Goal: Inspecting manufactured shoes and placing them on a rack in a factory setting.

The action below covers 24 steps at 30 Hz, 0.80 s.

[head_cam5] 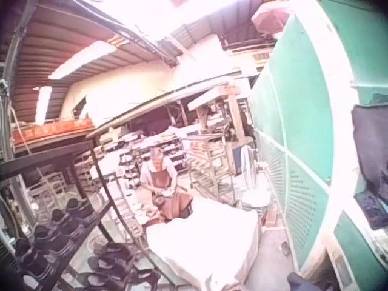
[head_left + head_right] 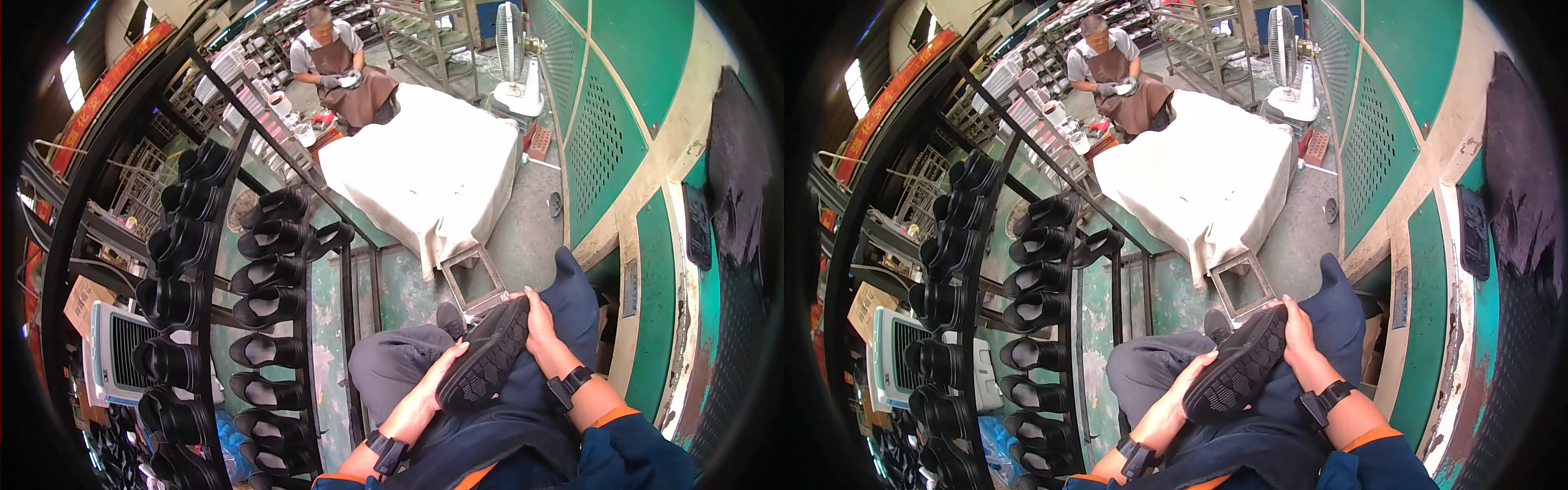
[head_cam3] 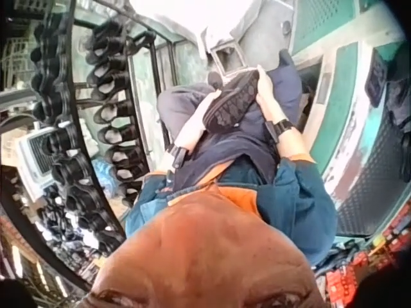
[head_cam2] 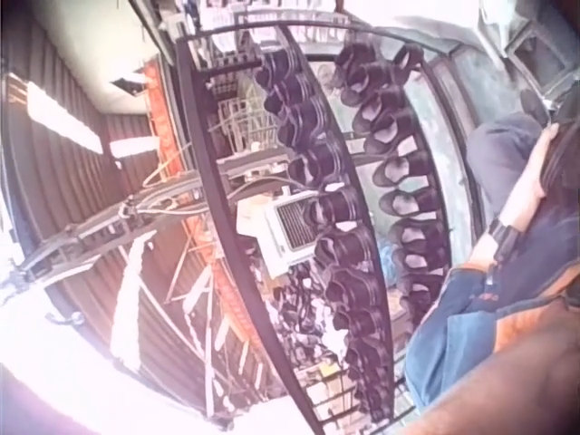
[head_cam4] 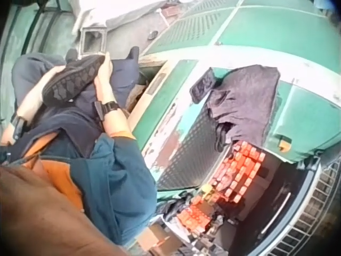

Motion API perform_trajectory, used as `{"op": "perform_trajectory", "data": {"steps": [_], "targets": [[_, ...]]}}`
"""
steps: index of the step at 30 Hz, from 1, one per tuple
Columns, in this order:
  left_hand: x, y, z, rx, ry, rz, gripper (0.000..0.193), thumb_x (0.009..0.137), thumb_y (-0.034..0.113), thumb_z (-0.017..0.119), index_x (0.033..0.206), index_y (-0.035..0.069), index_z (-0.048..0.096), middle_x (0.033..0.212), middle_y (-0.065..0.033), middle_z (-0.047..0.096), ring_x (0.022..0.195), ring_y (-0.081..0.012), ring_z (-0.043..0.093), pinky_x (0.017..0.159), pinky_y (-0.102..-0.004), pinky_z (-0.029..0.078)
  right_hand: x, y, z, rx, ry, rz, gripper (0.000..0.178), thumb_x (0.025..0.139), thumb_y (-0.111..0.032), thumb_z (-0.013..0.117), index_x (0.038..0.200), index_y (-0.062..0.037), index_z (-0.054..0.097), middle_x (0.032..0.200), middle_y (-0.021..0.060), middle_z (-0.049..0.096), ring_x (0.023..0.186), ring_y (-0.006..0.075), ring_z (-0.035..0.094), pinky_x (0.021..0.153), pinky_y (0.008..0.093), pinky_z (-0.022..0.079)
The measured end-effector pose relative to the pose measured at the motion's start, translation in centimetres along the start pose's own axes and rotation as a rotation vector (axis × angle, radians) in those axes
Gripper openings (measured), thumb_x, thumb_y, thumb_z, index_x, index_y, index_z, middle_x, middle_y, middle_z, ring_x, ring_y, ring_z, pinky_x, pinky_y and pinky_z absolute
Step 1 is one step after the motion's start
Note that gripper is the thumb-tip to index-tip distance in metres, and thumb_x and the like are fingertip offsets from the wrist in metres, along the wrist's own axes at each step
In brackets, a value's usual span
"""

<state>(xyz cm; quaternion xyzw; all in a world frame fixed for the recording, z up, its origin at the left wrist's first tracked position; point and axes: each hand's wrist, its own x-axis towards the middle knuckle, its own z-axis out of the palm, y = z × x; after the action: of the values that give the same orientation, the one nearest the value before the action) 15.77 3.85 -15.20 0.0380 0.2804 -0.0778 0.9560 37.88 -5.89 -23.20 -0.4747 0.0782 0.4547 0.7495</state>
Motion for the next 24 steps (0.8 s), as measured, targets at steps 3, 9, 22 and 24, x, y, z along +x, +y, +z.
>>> {"op": "perform_trajectory", "data": {"steps": [3, 9, 22, 24], "targets": [[0.3, 0.1, -0.3, 0.023, 0.023, -0.003, 0.056, 0.099, 0.039, 0.054, 0.145, 0.008, 0.046, 0.133, -0.0221, 0.06, 0.115, -0.0398, 0.064, 0.097, -0.071, 0.046, -0.1, -0.1, -0.3, -0.032, 0.033, -0.03, 0.043, 0.102, -0.039, 0.051, 0.099, 0.0016, 0.066, 0.096, 0.015, 0.071, 0.083, 0.0264, 0.069, 0.078, 0.0392, 0.059], [2.4, -0.8, -1.9, -0.074, -0.108, -0.068, 0.053, 0.099, 0.034, 0.049, 0.146, 0.009, 0.046, 0.138, -0.0211, 0.057, 0.12, -0.0428, 0.061, 0.097, -0.0752, 0.043, -0.4, -0.6, -2.7, -0.072, 0.042, -0.026, 0.041, 0.103, -0.036, 0.053, 0.1, 0.0028, 0.066, 0.096, 0.016, 0.071, 0.085, 0.025, 0.07, 0.079, 0.0379, 0.058], [-2.4, -0.7, -1.6, 0.071, 0.146, 0.105, 0.06, 0.1, 0.03, 0.051, 0.153, 0.007, 0.035, 0.14, -0.0182, 0.056, 0.128, -0.0373, 0.056, 0.11, -0.0649, 0.037, -1.1, 1.7, 2.4, -0.129, -0.018, 0.062, 0.04, 0.102, -0.031, 0.049, 0.092, 0.0027, 0.069, 0.09, 0.0154, 0.072, 0.079, 0.0266, 0.07, 0.078, 0.0377, 0.057], [-1.5, -0.8, -2.1, 0.255, 0.344, 0.239, 0.067, 0.099, 0.028, 0.053, 0.158, 0.008, 0.028, 0.136, -0.0155, 0.058, 0.128, -0.0326, 0.055, 0.117, -0.0588, 0.032, -1.7, 0.9, 2.5, -0.252, -0.105, 0.102, 0.037, 0.103, -0.027, 0.051, 0.096, 0.0041, 0.07, 0.089, 0.0139, 0.073, 0.079, 0.023, 0.071, 0.075, 0.0338, 0.058]]}}
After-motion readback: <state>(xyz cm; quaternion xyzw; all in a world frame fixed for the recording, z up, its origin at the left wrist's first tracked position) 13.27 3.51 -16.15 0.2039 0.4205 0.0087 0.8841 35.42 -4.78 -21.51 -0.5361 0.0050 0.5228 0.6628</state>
